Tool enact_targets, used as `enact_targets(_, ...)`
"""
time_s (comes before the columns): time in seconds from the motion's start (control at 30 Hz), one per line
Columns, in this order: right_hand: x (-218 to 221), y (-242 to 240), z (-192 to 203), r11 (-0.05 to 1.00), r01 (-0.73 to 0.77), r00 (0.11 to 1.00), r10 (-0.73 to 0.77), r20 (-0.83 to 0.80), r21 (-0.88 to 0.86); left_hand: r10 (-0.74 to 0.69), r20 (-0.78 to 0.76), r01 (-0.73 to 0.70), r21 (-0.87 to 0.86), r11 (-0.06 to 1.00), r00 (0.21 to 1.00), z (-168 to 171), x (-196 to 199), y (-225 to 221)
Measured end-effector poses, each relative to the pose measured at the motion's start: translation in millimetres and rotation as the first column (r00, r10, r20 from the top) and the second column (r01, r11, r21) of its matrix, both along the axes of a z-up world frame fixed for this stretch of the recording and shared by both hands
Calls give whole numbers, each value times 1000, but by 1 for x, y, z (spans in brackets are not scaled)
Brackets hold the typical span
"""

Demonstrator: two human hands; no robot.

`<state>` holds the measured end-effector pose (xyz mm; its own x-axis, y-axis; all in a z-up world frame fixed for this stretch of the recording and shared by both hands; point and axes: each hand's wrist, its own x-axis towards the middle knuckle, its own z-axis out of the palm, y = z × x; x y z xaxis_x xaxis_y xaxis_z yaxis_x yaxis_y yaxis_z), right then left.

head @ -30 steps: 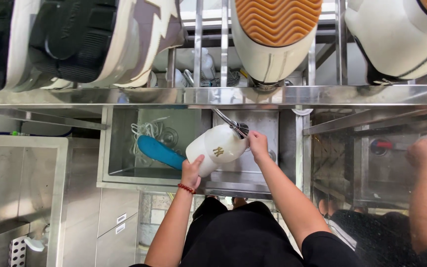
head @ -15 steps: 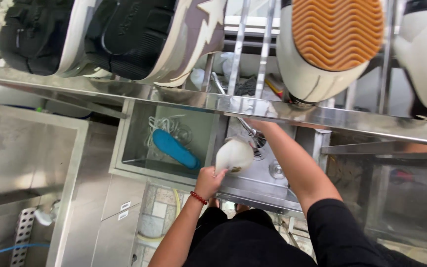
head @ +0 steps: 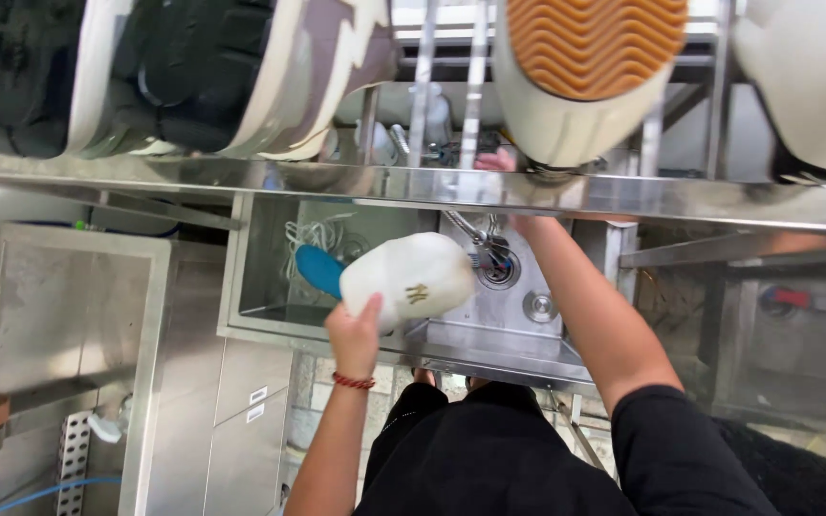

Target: Hand-washing and vigorously brushing a white baseball cap in a service sink.

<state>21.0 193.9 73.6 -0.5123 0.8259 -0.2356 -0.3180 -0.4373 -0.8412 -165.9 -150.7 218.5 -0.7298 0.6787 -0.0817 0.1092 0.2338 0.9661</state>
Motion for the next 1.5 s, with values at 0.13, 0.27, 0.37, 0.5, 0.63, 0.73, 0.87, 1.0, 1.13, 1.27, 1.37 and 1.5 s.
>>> enact_targets(0.13,83,-94,-41,930,356,932,-347,100,-89,-4,210,-22,121,992,978,-18,-17,-6)
enact_targets(0.27,90,-185,-90,881,221,944,-87,318,-418,-18,546,-42,96,994,837,-52,-25,8)
enact_targets(0.37,77,-222,-30,764,45,988,59,140,-644,-8,677,1,12,1000,736,-74,-25,6)
enact_targets(0.5,63,-221,8,774,-123,977,-16,-213,-621,-72,695,104,-4,995,716,-87,-33,-1)
enact_targets(0.63,60,-228,-11,797,-202,929,-27,-368,-569,-140,614,164,17,986,776,-48,-17,-13)
enact_targets(0.73,54,-230,-14,788,-174,966,19,-259,-590,-223,521,197,106,975,824,-8,-2,-13)
enact_targets(0.87,53,-224,-34,898,57,964,-163,-211,-437,-268,417,218,165,962,868,24,18,-10)
enact_targets(1.0,60,-202,-35,942,231,963,-257,-83,-243,-315,390,246,216,945,865,57,36,0)
enact_targets(1.13,78,-188,35,938,212,932,-279,-233,-275,-380,372,290,276,917,847,94,51,8)
enact_targets(1.27,96,-165,57,946,297,892,-324,-316,-132,-461,278,355,357,864,842,137,68,10)
enact_targets(1.37,115,-165,107,933,358,900,-341,-271,16,-506,185,407,396,823,842,164,76,3)
enact_targets(1.5,139,-176,138,957,291,901,-268,-342,18,-524,30,487,327,810,851,145,74,5)
